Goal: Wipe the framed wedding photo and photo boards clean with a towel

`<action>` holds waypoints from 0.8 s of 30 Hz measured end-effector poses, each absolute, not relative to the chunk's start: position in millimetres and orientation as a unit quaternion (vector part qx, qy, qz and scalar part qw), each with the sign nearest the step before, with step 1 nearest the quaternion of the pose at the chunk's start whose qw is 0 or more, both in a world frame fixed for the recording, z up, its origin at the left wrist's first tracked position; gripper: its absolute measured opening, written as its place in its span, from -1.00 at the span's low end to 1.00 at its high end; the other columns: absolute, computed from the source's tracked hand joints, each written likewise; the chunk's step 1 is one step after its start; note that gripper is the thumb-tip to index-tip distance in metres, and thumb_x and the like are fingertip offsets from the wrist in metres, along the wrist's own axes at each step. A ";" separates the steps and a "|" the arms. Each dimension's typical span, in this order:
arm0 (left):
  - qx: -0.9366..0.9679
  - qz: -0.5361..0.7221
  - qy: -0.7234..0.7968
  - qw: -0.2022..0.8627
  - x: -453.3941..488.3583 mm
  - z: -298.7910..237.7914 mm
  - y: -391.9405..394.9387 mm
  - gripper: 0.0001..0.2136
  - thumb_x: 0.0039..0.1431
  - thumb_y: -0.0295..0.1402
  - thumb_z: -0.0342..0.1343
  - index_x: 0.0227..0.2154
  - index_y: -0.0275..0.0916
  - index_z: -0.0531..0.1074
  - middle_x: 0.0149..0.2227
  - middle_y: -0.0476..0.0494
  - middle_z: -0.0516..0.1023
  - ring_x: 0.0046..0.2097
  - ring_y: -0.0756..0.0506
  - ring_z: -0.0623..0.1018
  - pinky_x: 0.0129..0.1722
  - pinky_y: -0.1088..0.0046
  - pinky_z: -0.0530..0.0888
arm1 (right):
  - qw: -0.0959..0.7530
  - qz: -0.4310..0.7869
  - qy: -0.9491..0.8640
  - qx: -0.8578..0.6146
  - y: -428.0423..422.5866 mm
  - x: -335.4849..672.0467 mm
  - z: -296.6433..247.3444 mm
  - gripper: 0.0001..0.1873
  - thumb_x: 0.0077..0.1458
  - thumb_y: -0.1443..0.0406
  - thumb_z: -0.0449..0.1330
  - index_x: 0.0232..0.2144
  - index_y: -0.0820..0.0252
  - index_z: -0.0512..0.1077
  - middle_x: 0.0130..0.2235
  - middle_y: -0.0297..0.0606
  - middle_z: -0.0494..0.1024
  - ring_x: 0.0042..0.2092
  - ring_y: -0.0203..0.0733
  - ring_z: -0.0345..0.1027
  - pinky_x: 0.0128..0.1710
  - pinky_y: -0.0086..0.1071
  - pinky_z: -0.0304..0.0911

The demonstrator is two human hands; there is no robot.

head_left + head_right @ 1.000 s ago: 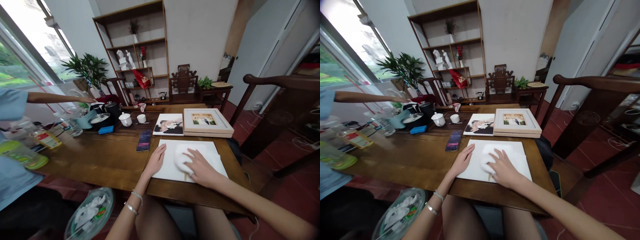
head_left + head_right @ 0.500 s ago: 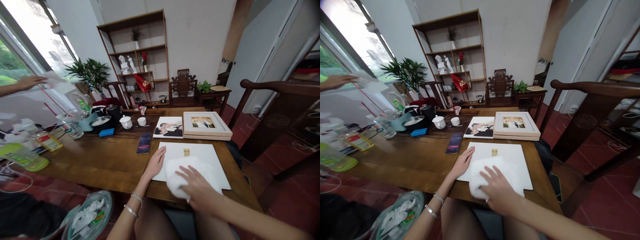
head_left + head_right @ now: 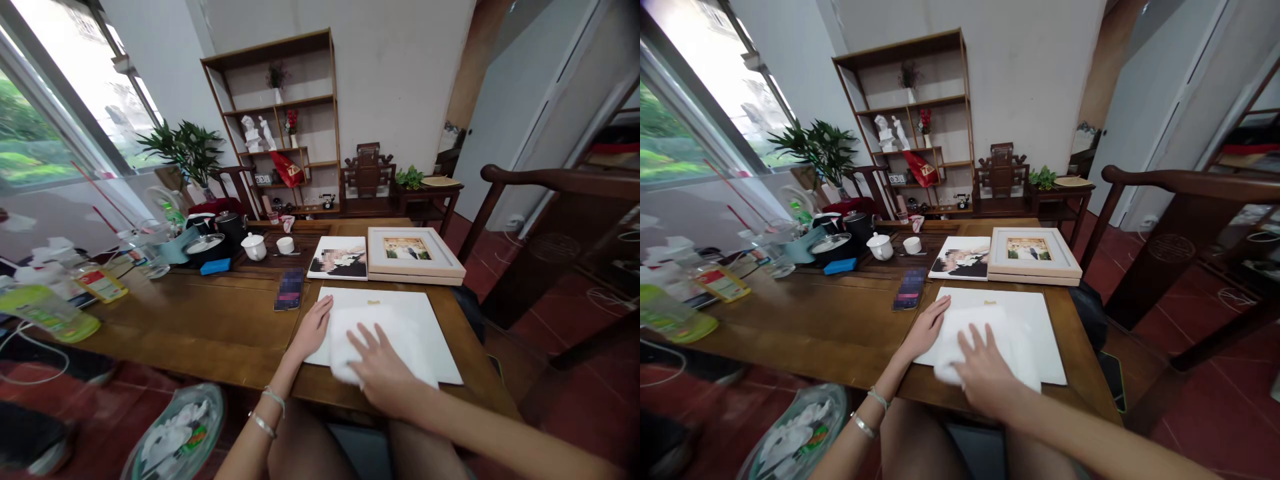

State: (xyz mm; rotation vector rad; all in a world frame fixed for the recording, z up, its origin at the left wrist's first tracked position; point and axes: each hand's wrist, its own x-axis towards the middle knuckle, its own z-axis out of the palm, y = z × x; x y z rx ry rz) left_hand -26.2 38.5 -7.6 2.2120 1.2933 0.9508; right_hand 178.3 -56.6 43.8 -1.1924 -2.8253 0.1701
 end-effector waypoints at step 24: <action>0.790 0.343 0.469 0.196 -24.7 -9.6 38.4 -0.61 0.28 -0.41 -0.16 0.12 -0.23 0.33 0.22 -0.20 0.31 0.27 -0.12 0.27 0.29 0.09 0.14 | -0.027 0.175 -0.885 -0.431 -98.6 232.6 69.3 -0.41 -0.19 0.47 0.12 -0.04 0.07 0.46 0.32 -0.22 0.03 0.32 0.31 -0.25 0.18 0.30 -0.13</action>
